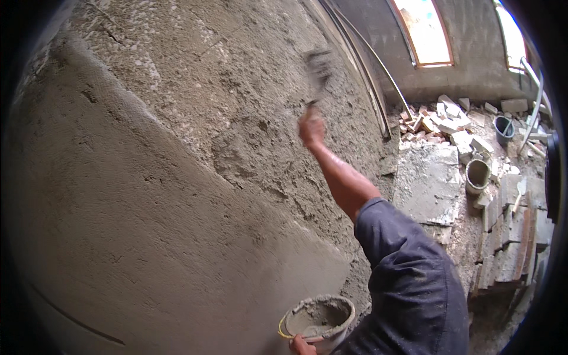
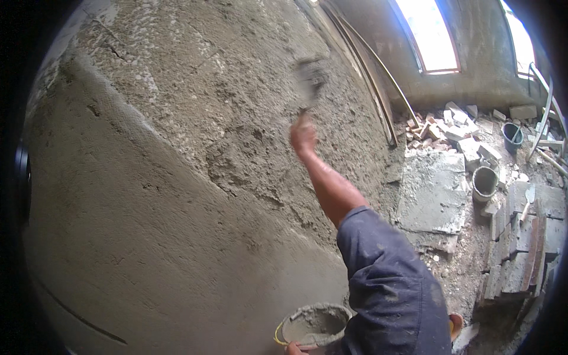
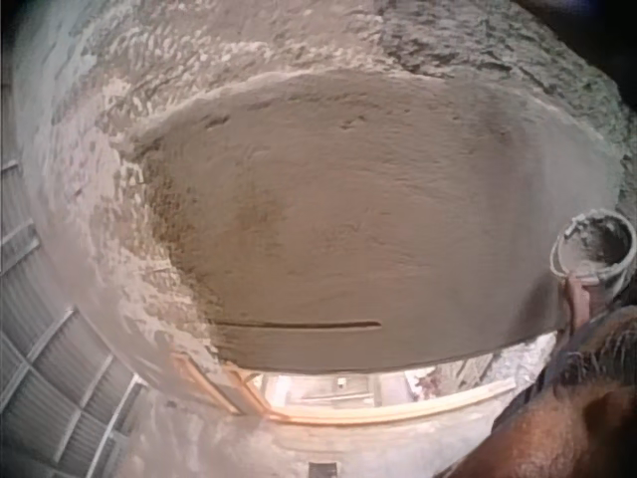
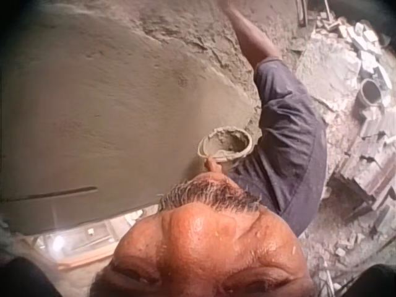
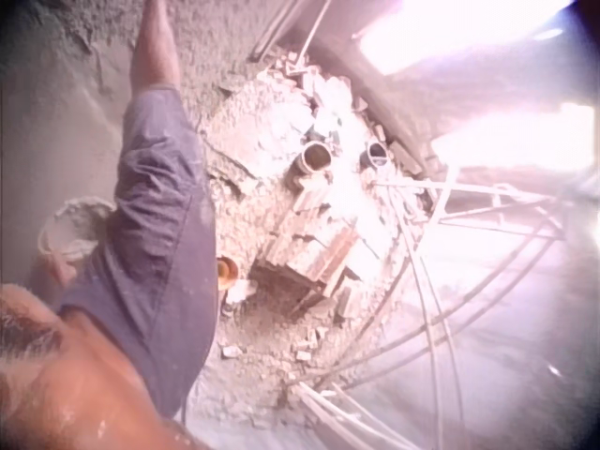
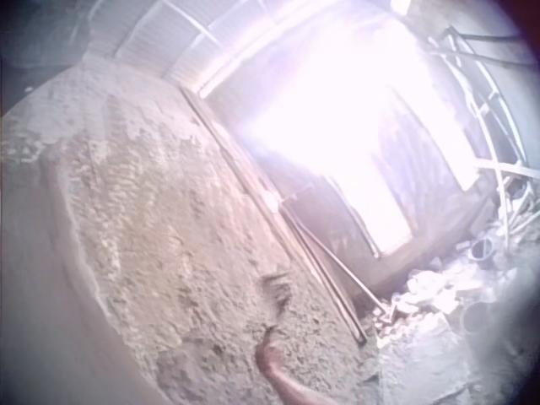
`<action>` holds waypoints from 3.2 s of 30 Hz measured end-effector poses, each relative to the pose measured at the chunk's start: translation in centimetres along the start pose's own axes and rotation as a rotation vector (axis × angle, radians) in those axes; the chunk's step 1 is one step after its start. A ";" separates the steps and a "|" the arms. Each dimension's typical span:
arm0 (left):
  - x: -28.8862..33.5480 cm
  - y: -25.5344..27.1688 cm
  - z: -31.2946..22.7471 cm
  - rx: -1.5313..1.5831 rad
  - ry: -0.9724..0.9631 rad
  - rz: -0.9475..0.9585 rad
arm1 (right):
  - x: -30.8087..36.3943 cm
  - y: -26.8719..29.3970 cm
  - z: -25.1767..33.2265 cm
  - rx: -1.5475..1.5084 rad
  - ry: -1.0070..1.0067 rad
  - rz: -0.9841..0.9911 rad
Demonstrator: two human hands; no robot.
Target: The person scoops wet cement from a bucket with a trowel and applies it to a vertical wall, smoothing the surface repeatedly. The person moves along the wall, refilling the trowel as needed and spreading the cement in upward and side-to-side strokes.
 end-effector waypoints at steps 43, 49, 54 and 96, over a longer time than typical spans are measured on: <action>8.9 -6.6 -30.8 0.091 -0.334 0.603 | 53.1 14.7 -20.2 0.024 0.004 1.802; 6.7 -6.9 -30.4 0.288 -0.272 0.607 | 55.5 14.7 -17.2 -0.652 -1.006 1.825; 3.6 -7.8 -30.0 0.546 -0.076 0.521 | 52.8 12.9 -15.2 -1.070 -1.279 1.616; 4.0 -16.7 -35.2 0.322 0.031 0.637 | 38.6 11.8 -22.7 0.373 0.287 1.790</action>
Point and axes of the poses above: each hand's wrist, its own x-axis away from the middle knuckle, its own y-axis out of the back of the hand, z = x × y, the point moved 9 cm from there along -x, towards the middle knuckle, and after that the axes turned 14 degrees about y, right-handed, at the moved point
